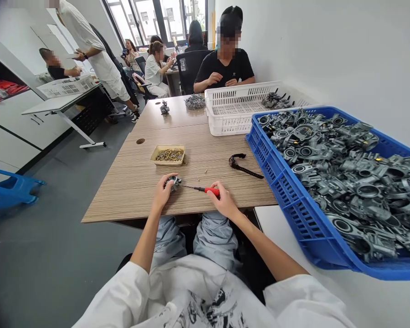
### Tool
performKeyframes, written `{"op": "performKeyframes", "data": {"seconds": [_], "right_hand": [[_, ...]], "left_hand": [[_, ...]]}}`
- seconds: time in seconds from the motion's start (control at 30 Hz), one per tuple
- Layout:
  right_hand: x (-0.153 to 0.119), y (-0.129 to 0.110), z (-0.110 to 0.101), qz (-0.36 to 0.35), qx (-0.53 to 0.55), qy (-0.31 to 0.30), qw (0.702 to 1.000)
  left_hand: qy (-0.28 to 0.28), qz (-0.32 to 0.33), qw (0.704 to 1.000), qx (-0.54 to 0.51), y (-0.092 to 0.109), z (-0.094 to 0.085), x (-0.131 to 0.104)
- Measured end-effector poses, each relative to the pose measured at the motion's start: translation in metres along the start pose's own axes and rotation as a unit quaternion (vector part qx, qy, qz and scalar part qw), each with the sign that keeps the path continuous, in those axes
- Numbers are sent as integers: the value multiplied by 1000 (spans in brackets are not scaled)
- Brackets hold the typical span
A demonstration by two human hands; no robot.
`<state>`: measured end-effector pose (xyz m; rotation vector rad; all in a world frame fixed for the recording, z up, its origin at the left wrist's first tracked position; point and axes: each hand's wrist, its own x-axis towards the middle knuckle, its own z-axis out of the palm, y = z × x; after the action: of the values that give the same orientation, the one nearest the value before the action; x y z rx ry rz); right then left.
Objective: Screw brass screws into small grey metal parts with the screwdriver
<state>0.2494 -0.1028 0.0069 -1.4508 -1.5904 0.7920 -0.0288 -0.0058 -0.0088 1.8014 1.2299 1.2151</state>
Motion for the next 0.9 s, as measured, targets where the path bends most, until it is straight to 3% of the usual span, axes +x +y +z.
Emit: {"op": "performKeyframes", "data": {"seconds": [0.43, 0.67, 0.9], "right_hand": [[1, 5, 3, 9, 4, 19, 1000], [-3, 3, 0, -3, 31, -14, 999], [2, 9, 3, -3, 0, 19, 1000]], "left_hand": [[-5, -3, 1000, 1, 3, -1, -1], [1, 0, 1000, -2, 2, 0, 0], [1, -2, 1000, -2, 1, 0, -1]]}}
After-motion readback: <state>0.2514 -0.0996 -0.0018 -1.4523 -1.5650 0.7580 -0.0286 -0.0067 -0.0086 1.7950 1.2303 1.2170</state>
